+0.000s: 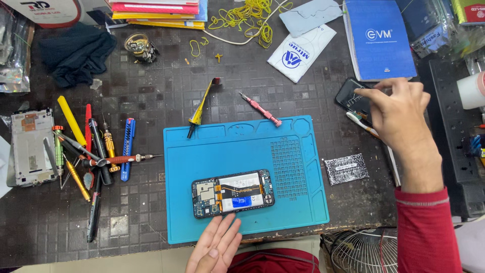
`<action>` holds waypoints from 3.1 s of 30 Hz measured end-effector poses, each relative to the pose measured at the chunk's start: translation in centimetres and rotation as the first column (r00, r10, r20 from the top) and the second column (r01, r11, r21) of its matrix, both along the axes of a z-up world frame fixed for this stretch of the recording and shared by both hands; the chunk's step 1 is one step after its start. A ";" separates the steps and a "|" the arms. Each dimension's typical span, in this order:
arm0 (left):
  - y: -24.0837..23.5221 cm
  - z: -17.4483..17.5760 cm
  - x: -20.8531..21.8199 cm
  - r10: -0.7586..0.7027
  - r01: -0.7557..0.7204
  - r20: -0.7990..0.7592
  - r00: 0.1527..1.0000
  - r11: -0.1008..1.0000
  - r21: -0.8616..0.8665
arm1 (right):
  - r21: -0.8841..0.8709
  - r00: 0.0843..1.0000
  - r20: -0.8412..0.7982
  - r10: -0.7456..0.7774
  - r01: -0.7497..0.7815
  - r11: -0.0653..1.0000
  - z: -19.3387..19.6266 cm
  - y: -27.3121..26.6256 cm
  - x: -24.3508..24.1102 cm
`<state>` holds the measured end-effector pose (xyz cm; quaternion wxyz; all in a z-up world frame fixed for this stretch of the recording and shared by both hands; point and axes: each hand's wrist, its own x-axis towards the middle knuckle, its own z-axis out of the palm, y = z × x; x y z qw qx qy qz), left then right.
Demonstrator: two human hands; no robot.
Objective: The person uses tweezers to adjust small components on a disassembled smartphone motherboard and then uses a screwdriver to tighten screws on the device. The phone remains open on a blue work mat throughout the clip.
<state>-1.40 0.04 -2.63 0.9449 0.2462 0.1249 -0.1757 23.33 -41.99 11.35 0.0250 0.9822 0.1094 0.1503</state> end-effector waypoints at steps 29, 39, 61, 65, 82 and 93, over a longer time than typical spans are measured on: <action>0.2 15.4 14.6 -0.619 -0.461 0.509 0.598 0.254 0.850 | 0.589 0.984 -0.059 0.168 -0.102 0.802 1.2 10.9 -7.1; -2.3 15.0 24.4 -0.718 -0.585 0.542 0.436 0.232 0.777 | 0.744 0.853 -0.520 -0.041 0.476 0.468 -0.1 15.4 -12.7; -2.3 12.7 23.3 -0.636 -0.690 0.677 0.371 0.300 0.659 | 0.774 0.767 -0.535 0.354 0.278 0.569 -0.6 17.6 -10.9; -2.5 12.5 23.2 -0.665 -0.720 0.667 0.335 0.276 0.637 | 0.758 0.758 -0.541 0.364 0.253 0.601 -0.6 17.8 -10.3; -2.8 12.3 23.0 -0.737 -0.702 0.590 0.331 0.226 0.675 | 0.651 0.751 -0.563 0.344 0.146 0.745 0.3 18.2 -10.6; -2.8 12.3 22.9 -0.748 -0.691 0.577 0.328 0.226 0.686 | 0.694 0.721 -0.511 0.469 0.023 0.720 0.9 18.4 -9.6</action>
